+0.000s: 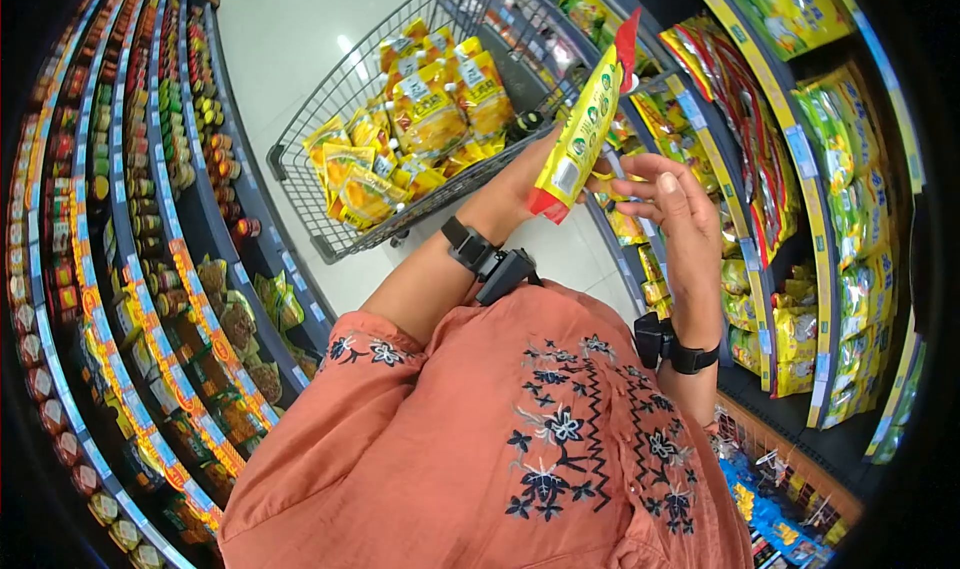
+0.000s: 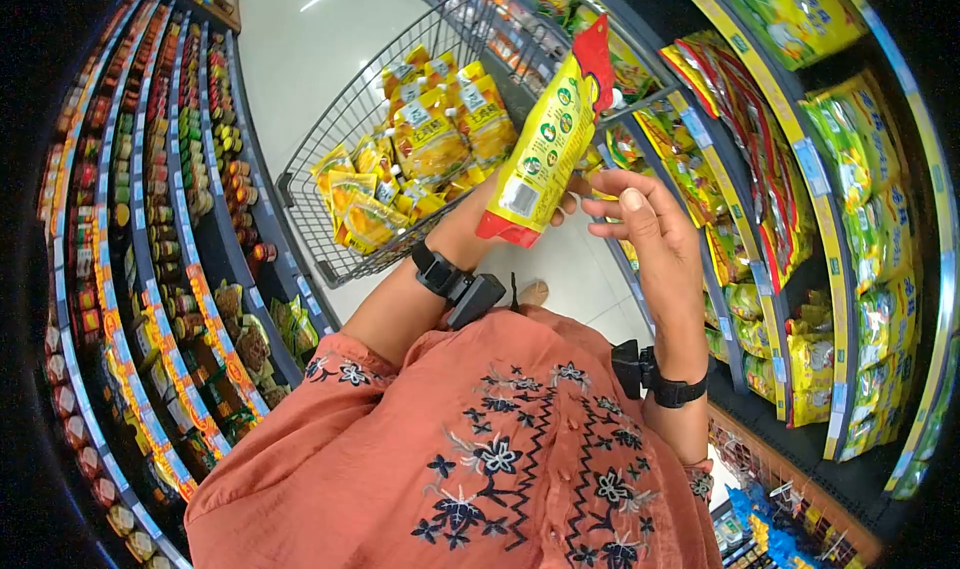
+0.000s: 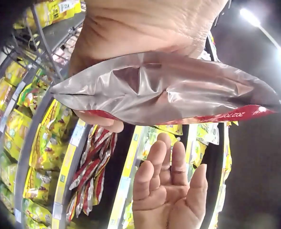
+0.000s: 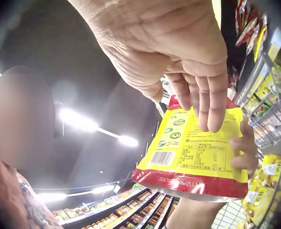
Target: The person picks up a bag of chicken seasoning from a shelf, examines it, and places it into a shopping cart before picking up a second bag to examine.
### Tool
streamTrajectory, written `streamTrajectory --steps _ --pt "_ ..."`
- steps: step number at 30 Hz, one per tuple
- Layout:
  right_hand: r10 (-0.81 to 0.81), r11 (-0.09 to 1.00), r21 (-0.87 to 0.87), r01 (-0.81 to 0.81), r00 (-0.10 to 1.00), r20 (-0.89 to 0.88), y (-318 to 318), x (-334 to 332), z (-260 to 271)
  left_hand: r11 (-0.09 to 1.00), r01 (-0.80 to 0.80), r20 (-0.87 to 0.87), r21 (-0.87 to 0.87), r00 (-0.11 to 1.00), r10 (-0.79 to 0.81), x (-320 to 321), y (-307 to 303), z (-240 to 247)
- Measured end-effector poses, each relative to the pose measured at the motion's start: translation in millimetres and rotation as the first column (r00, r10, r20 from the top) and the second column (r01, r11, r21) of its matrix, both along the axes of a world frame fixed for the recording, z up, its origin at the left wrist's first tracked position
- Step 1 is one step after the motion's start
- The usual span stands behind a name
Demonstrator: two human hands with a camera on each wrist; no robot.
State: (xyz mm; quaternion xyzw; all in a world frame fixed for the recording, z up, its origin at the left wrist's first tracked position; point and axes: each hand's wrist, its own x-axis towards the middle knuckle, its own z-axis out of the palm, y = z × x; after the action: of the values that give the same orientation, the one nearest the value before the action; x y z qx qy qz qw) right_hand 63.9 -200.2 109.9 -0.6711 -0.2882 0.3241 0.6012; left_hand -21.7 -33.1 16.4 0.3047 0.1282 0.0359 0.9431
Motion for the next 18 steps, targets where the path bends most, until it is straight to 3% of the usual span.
streamTrajectory --steps 3,6,10,14,17,18 --pt "0.054 0.998 -0.023 -0.055 0.997 -0.051 18 -15 -6 0.986 -0.024 -0.17 0.162 0.984 0.052 -21 16 3" --pt "0.084 0.996 -0.031 -0.089 0.989 -0.121 31 -29 -14 0.936 -0.186 0.012 0.298 0.982 0.191 -37 20 -9" --pt "0.041 0.996 -0.074 -0.053 0.986 -0.16 35 -41 -28 0.867 -0.201 -0.16 0.455 0.94 0.302 -51 27 -37" --pt "0.014 0.986 -0.162 -0.04 0.987 -0.158 31 -47 -39 0.829 -0.148 -0.211 0.54 0.929 0.304 -67 33 -31" --pt "-0.105 0.985 -0.16 0.072 0.973 -0.207 31 -56 -54 0.747 -0.101 -0.17 0.657 0.946 0.277 -72 35 -36" --pt "-0.134 0.982 -0.16 0.102 0.97 -0.203 29 -57 -61 0.791 -0.106 -0.146 0.603 0.96 0.239 -75 35 -30"
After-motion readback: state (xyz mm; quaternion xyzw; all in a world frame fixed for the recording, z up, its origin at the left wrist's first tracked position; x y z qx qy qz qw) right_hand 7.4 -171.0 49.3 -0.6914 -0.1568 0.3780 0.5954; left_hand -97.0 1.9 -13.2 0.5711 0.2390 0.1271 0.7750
